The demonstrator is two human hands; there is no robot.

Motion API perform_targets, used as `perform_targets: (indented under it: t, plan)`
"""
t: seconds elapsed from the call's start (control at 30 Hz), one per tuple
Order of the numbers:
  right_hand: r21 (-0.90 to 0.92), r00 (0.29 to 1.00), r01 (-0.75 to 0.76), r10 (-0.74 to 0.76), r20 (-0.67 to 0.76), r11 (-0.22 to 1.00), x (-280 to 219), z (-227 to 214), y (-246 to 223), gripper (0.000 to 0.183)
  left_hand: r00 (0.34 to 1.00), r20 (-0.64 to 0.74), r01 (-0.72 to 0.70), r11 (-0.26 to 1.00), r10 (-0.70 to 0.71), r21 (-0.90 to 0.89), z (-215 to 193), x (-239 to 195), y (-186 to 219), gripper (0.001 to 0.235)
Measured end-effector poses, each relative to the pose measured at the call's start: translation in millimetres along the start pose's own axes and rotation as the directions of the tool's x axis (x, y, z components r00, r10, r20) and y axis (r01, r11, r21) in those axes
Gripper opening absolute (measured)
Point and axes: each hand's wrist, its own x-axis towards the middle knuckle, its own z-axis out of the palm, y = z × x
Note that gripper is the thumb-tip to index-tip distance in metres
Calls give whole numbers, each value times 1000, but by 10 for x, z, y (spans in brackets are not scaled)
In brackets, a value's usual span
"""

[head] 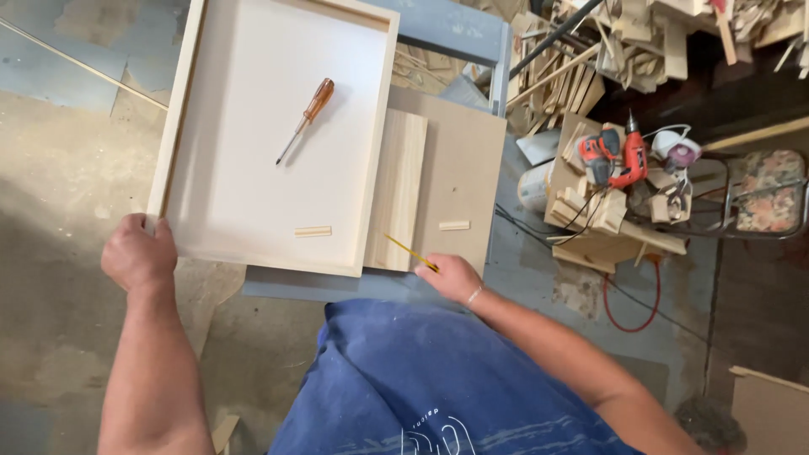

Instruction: Assemble a wooden box by marking positions with a pencil and fitting the lid and frame components together.

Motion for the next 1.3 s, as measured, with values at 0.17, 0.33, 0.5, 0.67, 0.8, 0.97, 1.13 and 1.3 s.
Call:
perform_targets:
  t: [0.17, 0.33, 0.5, 0.67, 0.8, 0.97, 1.13, 1.3]
  plan:
    - [85, 983, -184, 185, -10, 979, -371, -212, 621, 38, 997, -44, 63, 998, -62, 14, -601, 23, 181, 27]
    - [199, 970, -225, 239, -49, 954, -388, -549, 1015, 32, 983, -184, -5, 1000, 1, -22, -1519, -94, 307, 32]
    - [336, 987, -90, 130, -98, 937, -103, -851, 1588, 27, 995, -81, -15, 734, -55, -679, -3013, -708, 1309, 27]
    - [377, 989, -93, 128, -68, 921, 211, -1084, 2289, 33, 952, -292, -160, 668, -89, -727, -3651, -1548, 2397, 32]
    - [601, 988, -48, 124, -87, 798, 353, -1278, 2644, 37, 904, -424, -339, 521, -49, -783, -3863, -2049, 3332, 32]
    - [745, 978, 28, 137, -159, 666, 512, -1459, 2695, 34, 935, -322, -263, 315, -152, -912, -3586, -2496, 3976, 23]
    - [737, 966, 165, 43, -255, 656, 763, -1758, 2487, 33, 948, -300, -246, 354, -106, -902, -3297, -2816, 4252, 23]
    - [712, 965, 154, 50, -257, 685, 866, -2190, 1988, 28, 888, -456, -418, 313, -59, -853, -3119, -2969, 4389, 24]
